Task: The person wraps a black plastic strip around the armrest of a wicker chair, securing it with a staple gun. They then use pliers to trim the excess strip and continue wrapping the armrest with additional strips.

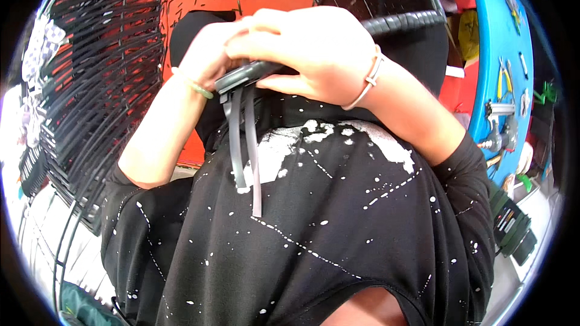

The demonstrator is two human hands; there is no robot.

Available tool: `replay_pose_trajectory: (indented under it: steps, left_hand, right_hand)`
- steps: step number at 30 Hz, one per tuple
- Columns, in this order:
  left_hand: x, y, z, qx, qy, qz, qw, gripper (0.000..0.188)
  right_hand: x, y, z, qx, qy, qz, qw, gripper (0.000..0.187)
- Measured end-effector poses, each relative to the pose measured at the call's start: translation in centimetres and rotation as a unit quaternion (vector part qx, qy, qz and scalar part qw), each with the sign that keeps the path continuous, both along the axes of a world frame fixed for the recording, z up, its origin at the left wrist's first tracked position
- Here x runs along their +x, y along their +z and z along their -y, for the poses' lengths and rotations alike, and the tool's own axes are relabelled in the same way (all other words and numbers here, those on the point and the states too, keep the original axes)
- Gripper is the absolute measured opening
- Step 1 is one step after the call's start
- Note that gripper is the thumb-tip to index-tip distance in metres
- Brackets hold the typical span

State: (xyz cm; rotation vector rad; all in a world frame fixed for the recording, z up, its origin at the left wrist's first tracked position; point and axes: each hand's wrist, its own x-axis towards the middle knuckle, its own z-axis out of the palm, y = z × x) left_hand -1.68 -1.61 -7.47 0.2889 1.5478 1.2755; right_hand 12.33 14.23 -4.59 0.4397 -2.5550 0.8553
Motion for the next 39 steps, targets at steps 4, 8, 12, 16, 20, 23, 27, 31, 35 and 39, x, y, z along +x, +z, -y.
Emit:
replay_pose_trajectory:
  steps: [4,8,12,16,20,23,27,31,35,39]
  left_hand:
    - [-0.9,-2.1,1.2,-0.005,-0.018,-0.062,0.998,0.041]
    - [-1.5,-1.4,2.6,0.004,-0.045,-0.260,0.965,0.031]
    - [-1.7,-0.4,4.2,0.163,-0.115,-0.410,0.890,0.045]
    - [-2.4,-0.8,3.9,0.222,-0.182,-0.435,0.853,0.031]
    - [-2.1,-1.9,3.6,0.260,-0.187,-0.407,0.856,0.023]
    - [-2.0,-2.6,3.2,0.272,-0.144,-0.506,0.806,0.017]
    - [-1.9,-1.6,3.1,0.218,-0.113,-0.621,0.745,0.016]
    - [-2.1,-0.5,3.6,0.175,-0.100,-0.625,0.754,0.019]
    - [-2.3,0.4,3.2,0.136,-0.099,-0.179,0.969,0.019]
    - [-2.5,1.6,3.1,0.071,-0.098,-0.025,0.992,0.019]
  right_hand:
    - [0.0,0.9,-0.2,0.005,0.031,0.052,0.998,0.031]
    - [-0.4,1.4,-0.2,-0.008,0.036,0.083,0.996,0.032]
    - [-0.4,1.4,-0.1,-0.004,0.030,0.101,0.994,0.030]
    - [-0.6,1.7,0.1,0.009,0.027,0.111,0.993,0.028]
    - [-0.7,1.8,0.1,0.009,0.033,0.119,0.992,0.028]
    - [-0.6,1.9,0.0,0.003,0.030,0.115,0.993,0.029]
    - [-0.6,1.7,0.7,0.043,0.022,0.015,0.999,0.029]
    - [1.7,2.9,1.8,0.102,0.057,-0.040,0.992,0.029]
    - [3.0,2.6,2.2,0.114,0.074,-0.017,0.991,0.030]
    - [3.1,2.5,2.3,0.090,0.096,-0.010,0.991,0.042]
